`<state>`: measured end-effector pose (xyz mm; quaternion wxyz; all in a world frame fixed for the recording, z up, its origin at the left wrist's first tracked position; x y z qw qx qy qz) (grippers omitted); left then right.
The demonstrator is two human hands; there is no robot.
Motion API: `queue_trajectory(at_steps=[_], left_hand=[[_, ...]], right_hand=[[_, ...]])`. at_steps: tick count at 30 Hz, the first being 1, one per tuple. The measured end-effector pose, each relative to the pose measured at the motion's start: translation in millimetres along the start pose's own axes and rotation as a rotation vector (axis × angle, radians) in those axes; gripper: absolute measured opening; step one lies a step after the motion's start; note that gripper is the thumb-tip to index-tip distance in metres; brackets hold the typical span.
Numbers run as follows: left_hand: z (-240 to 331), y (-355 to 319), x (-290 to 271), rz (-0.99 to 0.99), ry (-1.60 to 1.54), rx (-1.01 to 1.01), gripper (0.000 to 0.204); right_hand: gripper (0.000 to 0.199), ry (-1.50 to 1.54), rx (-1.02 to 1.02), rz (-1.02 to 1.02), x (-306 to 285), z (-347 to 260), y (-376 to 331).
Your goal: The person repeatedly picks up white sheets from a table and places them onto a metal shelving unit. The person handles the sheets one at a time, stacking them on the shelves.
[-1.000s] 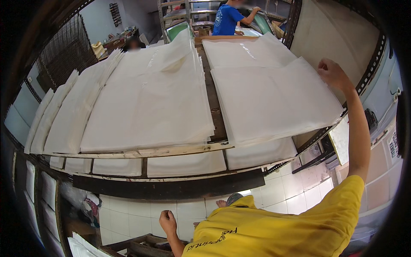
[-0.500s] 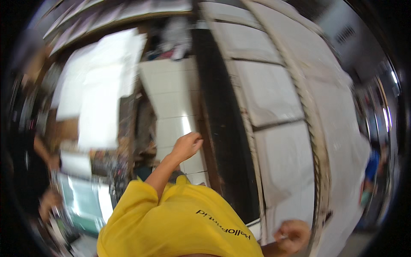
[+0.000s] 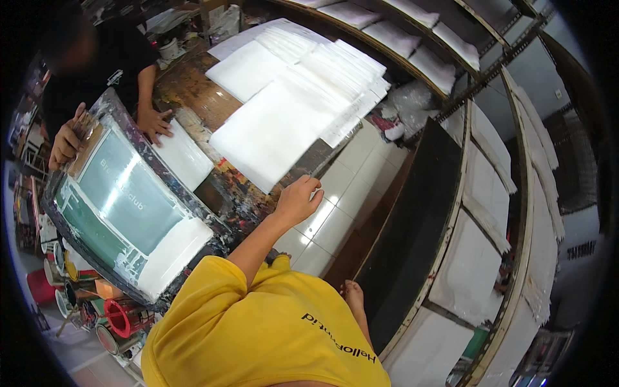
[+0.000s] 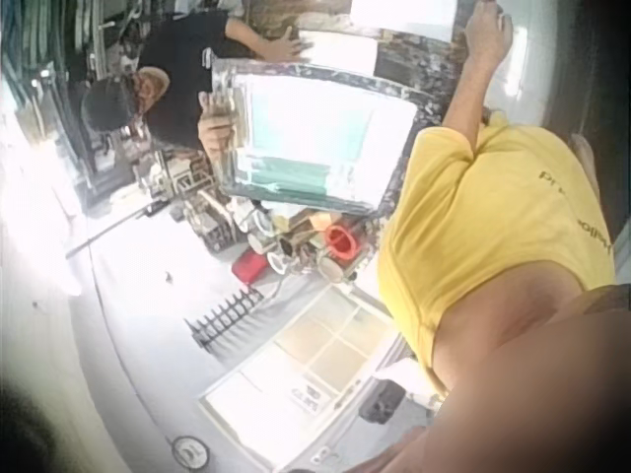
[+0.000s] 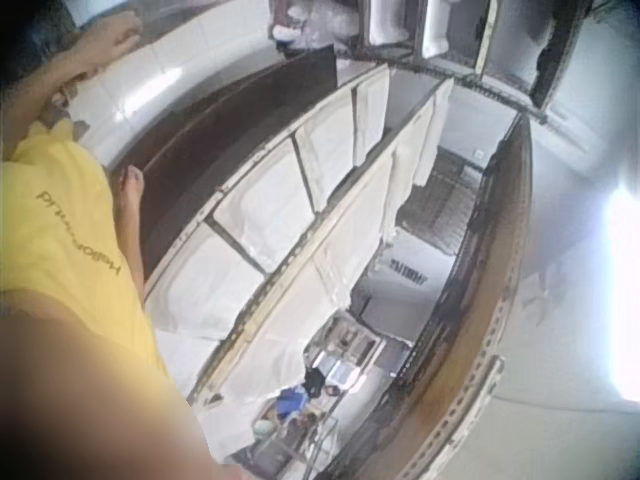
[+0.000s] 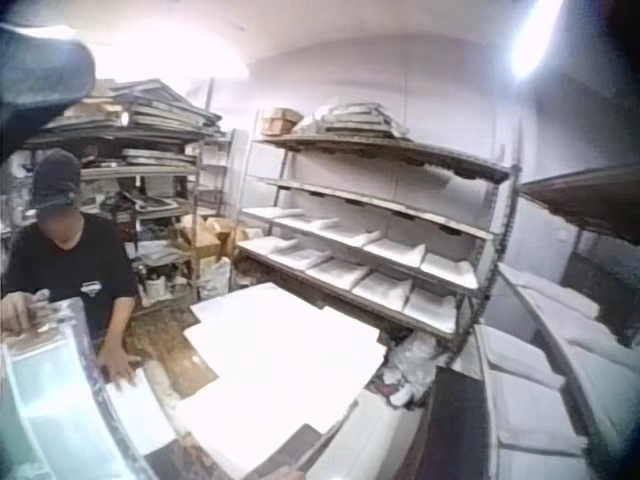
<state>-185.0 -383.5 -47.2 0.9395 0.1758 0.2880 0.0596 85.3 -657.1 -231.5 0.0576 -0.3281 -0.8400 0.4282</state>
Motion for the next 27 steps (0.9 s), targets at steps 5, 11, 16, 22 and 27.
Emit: queue_trajectory(at_steps=[5,11,16,22,27], left_hand=[[-10.1,18.6,-12.8,0.039,0.025,-0.064,0.016],[-12.0,35.0,-7.9,0.136,-0.076,-0.066,0.012],[0.2,48.9,-32.0,0.278,-0.111,-0.119,0.011],[0.8,80.2,-64.7,0.476,0.071,-0.016,0.009],[-38.6,118.3,-67.6,0.405,0.314,-0.046,0.022]], right_hand=[[0.014,-0.211,-0.066,0.053,-15.3,11.7,14.1],[0.013,-0.456,-0.237,-0.019,-101.6,149.9,141.3],[0.013,-0.494,-0.133,0.053,-99.8,139.7,112.0],[0.013,-0.436,-0.101,0.104,-99.6,120.4,89.6],[0.014,-0.484,-0.231,0.158,-89.4,94.4,74.3]])
Point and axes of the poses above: each hand's wrist, its own y-axis towards the middle knuckle, its own x-axis out of the palm, z = x × y, the point moved 5 cm from there along y, towards the middle knuckle, and after that the axes turned 12 degrees about z, right-handed, at the moved point
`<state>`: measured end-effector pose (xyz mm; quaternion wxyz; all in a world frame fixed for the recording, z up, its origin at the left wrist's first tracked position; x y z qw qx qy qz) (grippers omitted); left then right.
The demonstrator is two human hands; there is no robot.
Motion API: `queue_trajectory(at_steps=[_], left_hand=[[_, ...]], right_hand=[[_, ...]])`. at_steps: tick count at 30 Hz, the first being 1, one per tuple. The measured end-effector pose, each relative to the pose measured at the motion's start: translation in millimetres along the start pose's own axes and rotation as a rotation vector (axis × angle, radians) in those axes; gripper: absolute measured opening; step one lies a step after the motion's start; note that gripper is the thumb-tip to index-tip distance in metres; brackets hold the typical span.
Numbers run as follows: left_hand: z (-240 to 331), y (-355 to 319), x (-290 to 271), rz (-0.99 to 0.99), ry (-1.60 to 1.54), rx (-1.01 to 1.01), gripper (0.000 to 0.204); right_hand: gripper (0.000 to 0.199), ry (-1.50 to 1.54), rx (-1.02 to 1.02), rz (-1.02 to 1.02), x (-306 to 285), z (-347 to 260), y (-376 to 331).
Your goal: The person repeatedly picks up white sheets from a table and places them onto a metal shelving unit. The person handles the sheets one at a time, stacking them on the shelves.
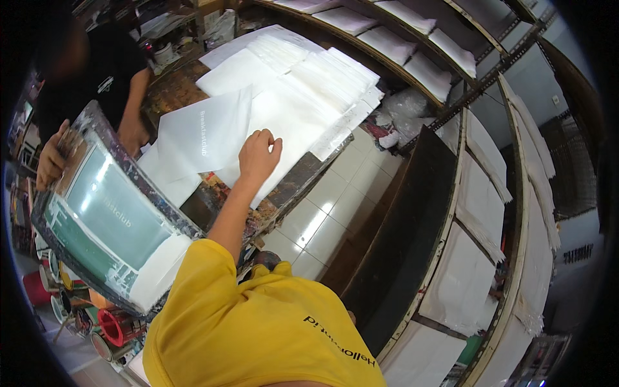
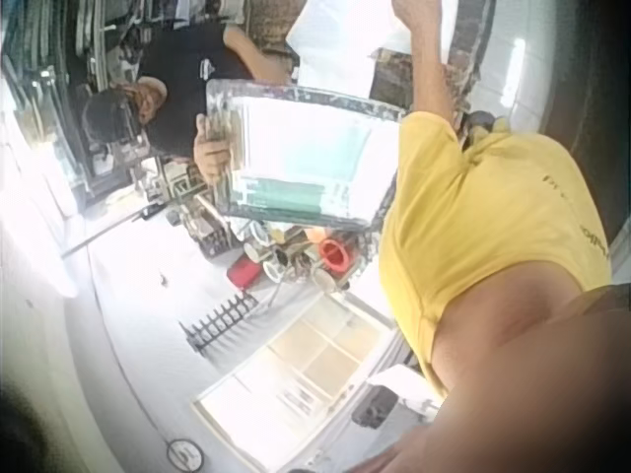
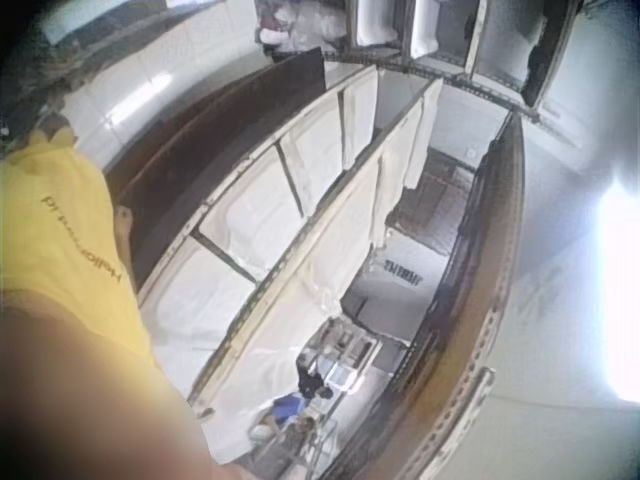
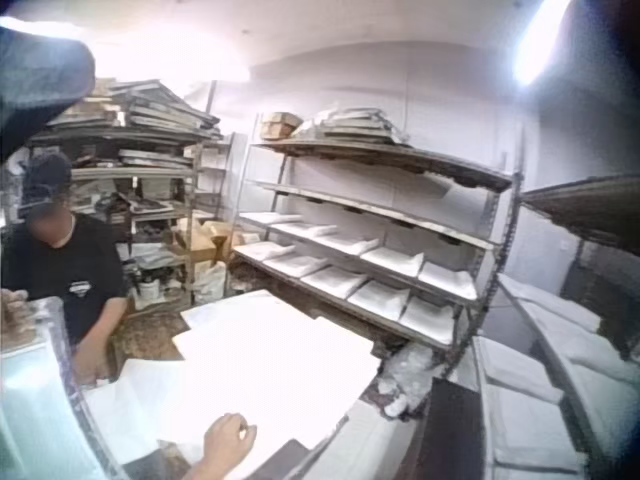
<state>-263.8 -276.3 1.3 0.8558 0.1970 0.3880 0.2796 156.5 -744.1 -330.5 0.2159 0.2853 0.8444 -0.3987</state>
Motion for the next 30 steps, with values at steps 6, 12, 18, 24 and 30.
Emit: queue_trajectory(at_steps=[6,12,18,24,30], left_hand=[[4.5,11.5,23.7,-0.328,0.011,-0.122,0.03],[-99.8,11.4,55.4,-0.227,0.479,-0.259,0.036],[-115.5,27.7,89.6,-0.379,0.426,-0.268,0.032],[-34.4,6.2,49.3,-0.326,0.267,-0.209,0.023],[82.7,-96.9,42.5,-0.526,-0.248,0.031,0.016]], right_hand=[[0.019,0.227,0.115,0.021,-5.1,2.1,-9.5],[0.022,-0.174,0.123,0.044,6.2,39.8,-2.5],[0.02,0.029,0.146,-0.041,17.5,81.9,-12.9],[0.025,0.399,0.11,-0.06,-0.1,-89.3,-62.7],[0.033,0.606,-0.172,-0.125,-24.1,-267.5,-96.5]])
Point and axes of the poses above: each hand's wrist, its own y-axis towards the middle knuckle, its own x-axis out of the palm, z = x × y, the point moved 5 cm from there along y, towards the middle knuckle, and after that the axes turned 12 degrees about z, right-handed, at the moved point
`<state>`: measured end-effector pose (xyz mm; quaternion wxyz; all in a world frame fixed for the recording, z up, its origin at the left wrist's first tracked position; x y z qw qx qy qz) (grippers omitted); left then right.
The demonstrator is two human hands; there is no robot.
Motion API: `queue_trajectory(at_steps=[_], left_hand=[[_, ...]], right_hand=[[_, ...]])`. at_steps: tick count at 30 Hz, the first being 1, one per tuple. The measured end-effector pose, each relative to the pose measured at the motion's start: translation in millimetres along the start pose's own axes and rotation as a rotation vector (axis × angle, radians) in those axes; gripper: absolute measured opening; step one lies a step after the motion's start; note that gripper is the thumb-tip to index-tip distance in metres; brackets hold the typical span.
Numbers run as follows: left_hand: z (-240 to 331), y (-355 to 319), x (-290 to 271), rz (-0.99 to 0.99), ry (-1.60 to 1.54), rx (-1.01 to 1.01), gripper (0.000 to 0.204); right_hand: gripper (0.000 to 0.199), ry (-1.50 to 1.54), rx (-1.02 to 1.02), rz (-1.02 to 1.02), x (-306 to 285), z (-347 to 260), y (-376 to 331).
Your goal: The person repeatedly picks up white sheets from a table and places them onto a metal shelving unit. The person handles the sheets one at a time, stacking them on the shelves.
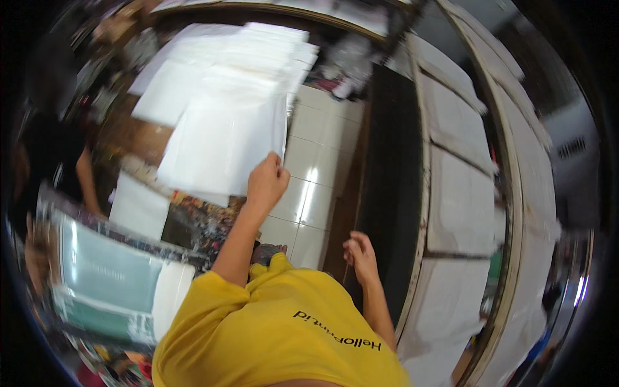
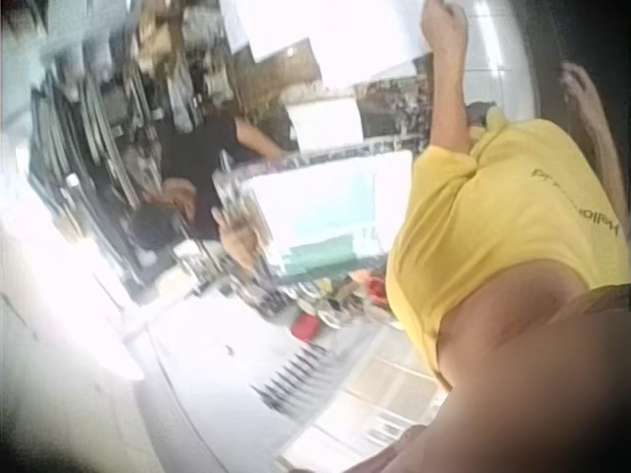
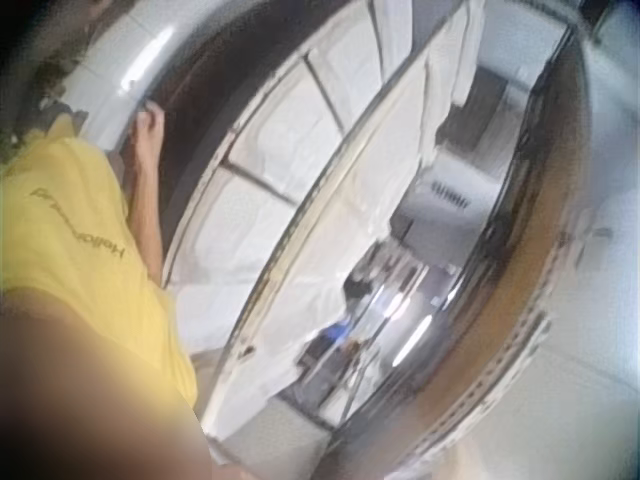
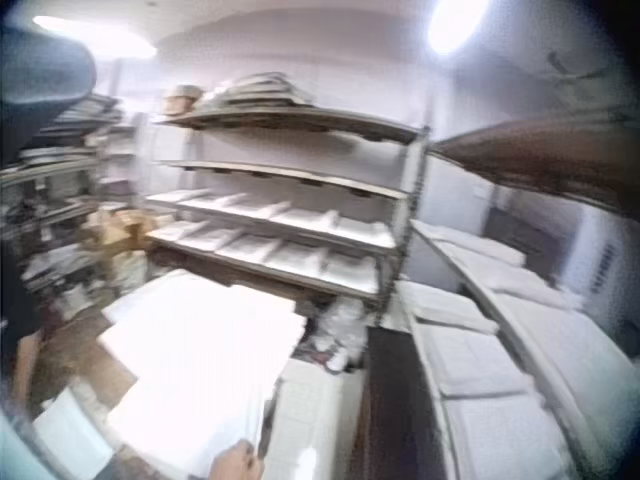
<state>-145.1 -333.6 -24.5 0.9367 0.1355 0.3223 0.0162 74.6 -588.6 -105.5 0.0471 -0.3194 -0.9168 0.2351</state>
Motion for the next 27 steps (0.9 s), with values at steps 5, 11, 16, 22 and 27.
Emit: queue_trajectory(at_steps=[5,11,16,22,27], left_hand=[[65.9,-92.8,48.7,-0.318,-0.13,0.124,0.017],[93.2,-181.6,70.6,-0.578,-0.212,0.327,0.011],[109.6,-233.8,75.9,-0.7,-0.264,0.462,0.011],[168.3,-283.2,59.9,-0.687,-0.318,0.615,0.015],[221.5,-333.3,47.2,-0.617,-0.503,0.698,0.02]], right_hand=[[0.057,-0.07,-0.229,-0.147,25.7,-81.7,-26.2],[0.042,-0.347,-0.407,-0.019,-14.5,-64.8,-46.7],[0.037,-0.435,-0.326,0.087,-55.8,-44.2,-78.3],[0.024,-0.376,-0.369,0.179,-110.8,-40.6,-115.2],[0.018,-0.351,-0.566,0.373,-169.9,-49.8,-160.0]])
Point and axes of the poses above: each hand's wrist, its own y-axis towards the middle knuckle, its own x-axis out of the palm, z = x × y, the point moved 5 cm from there along y, towards the middle knuckle, and after that the axes turned 12 degrees about z, right-handed, at the moved point
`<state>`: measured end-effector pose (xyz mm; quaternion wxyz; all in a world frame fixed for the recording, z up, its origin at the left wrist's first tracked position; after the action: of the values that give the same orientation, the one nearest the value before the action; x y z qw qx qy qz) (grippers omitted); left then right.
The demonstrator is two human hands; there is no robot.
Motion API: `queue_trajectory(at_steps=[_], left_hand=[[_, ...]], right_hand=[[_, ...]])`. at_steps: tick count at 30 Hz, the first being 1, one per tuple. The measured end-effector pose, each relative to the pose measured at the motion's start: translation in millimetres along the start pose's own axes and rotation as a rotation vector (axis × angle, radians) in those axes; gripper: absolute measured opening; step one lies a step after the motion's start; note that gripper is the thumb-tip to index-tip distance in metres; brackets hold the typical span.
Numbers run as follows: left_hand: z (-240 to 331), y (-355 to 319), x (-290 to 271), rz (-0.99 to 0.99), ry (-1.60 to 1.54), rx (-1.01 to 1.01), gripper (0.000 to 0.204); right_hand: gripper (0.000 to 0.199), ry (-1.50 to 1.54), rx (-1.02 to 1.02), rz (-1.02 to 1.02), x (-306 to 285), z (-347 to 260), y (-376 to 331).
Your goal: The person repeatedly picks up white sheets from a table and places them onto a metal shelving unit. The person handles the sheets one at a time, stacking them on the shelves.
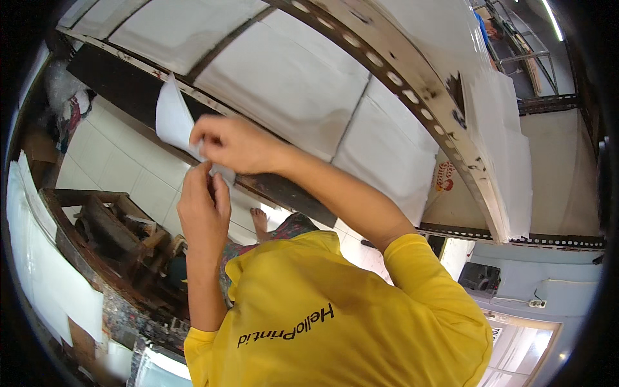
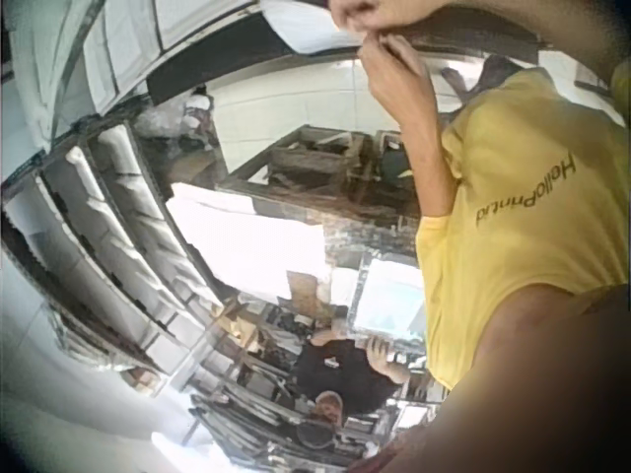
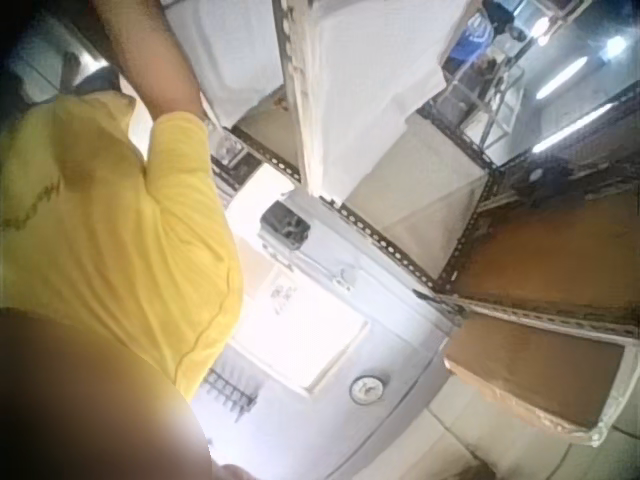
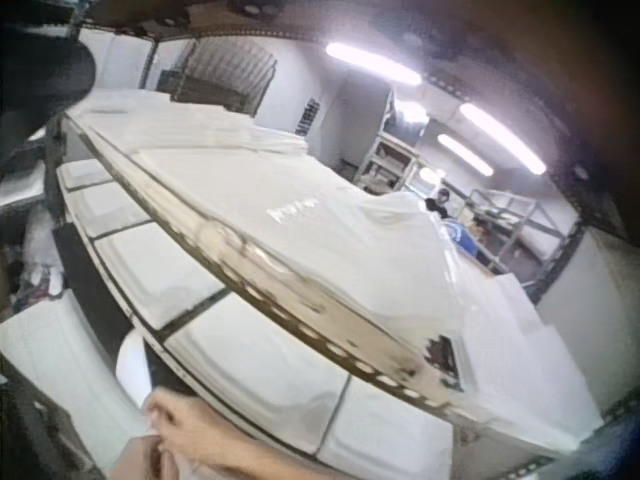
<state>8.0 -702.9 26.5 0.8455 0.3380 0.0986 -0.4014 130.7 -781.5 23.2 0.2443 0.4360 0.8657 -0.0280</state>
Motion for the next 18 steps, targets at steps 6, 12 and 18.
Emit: queue_trajectory(at_steps=[6,12,18], left_hand=[[41.5,-47.3,19.4,-0.057,-0.183,-0.144,0.027],[-56.7,-166.2,35.3,-0.16,0.131,-0.361,0.03],[-154.4,-297.6,13.7,-0.403,0.366,-0.573,0.028]], right_hand=[[0.031,-0.033,0.298,0.38,-207.4,53.7,-40.8],[0.023,0.133,0.491,0.874,-440.7,171.4,-170.0],[0.018,0.04,0.735,1.067,-549.0,239.8,-293.5]])
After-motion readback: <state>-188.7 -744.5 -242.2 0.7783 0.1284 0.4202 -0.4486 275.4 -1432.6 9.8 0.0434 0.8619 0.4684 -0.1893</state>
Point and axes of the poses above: each hand's wrist, its own y-axis towards the middle knuckle, its own x-axis out of the palm, z = x × y, the point moved 5 cm from there along y, towards the middle knuckle, and after that the axes turned 12 degrees about z, right-handed, at the moved point
